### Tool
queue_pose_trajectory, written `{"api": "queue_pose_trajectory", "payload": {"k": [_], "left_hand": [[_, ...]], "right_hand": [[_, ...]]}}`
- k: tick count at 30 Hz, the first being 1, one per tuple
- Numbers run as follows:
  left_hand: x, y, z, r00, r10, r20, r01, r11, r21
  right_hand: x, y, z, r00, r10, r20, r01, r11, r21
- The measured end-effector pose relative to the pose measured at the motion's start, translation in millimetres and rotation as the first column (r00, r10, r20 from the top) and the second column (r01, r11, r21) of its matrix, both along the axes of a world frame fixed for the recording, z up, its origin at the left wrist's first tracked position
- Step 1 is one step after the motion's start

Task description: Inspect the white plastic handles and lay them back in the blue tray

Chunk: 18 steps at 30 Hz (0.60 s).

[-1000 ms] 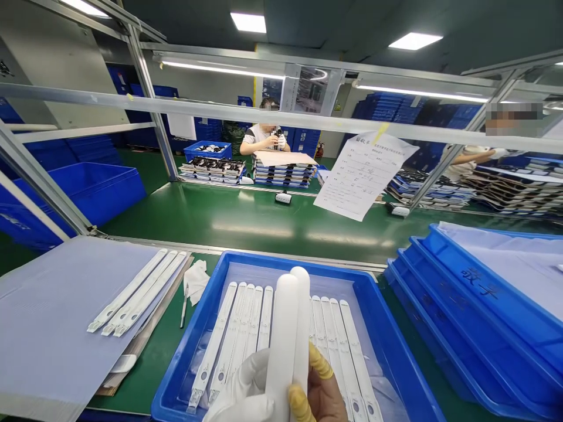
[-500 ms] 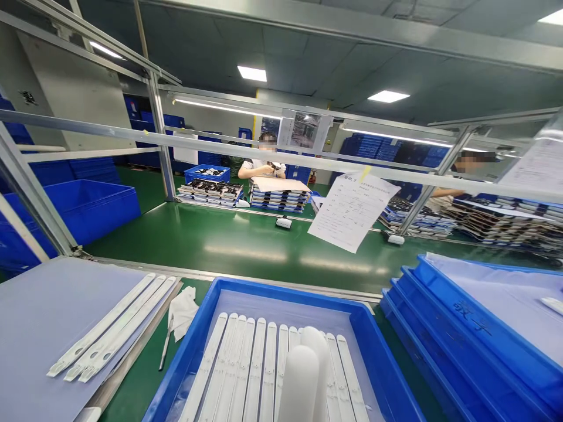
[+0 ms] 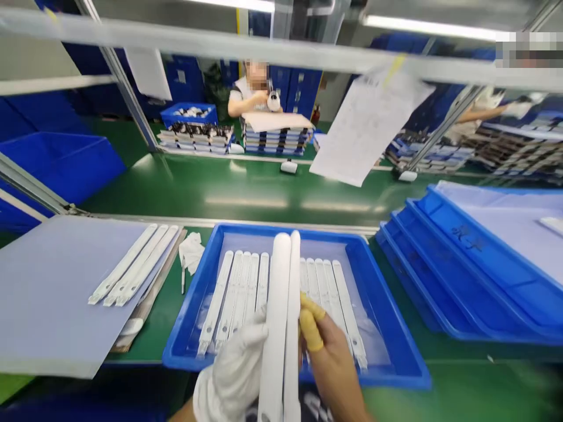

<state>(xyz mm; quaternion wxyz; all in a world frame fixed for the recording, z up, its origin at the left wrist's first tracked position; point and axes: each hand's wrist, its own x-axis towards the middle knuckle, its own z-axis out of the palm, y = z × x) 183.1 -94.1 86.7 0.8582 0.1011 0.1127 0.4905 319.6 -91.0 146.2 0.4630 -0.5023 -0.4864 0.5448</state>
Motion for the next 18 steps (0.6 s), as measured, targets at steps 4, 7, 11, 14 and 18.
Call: {"api": "queue_pose_trajectory", "payload": {"k": [4,7,11,14,18], "left_hand": [[3.8,2.6,6.6,0.988,-0.011,0.152,0.023,0.997,-0.073],[6.5,7.1,12.3,0.985,-0.02,0.173,0.038,0.994,-0.105],[0.7,8.4,8.5,0.99,-0.055,0.126,0.071,0.99,-0.119],[-7.4,6.6,-0.4,0.99,-0.107,0.091,0.118,0.985,-0.129],[-7.2,0.6,-6.9,0.998,-0.065,0.007,0.064,0.951,-0.302]], "right_hand": [[-4.7,12.8,11.4,0.995,-0.011,-0.095,0.005,0.998,-0.067],[-0.3,14.8,7.2,0.989,-0.004,-0.145,-0.004,0.999,-0.054],[28.3,30.4,-7.8,0.98,0.019,0.199,-0.02,1.0,0.007],[72.3,57.1,-20.5,0.684,-0.137,0.716,0.067,0.99,0.125],[131.5,84.4,-36.0,0.409,-0.182,0.894,0.153,0.98,0.129]]}}
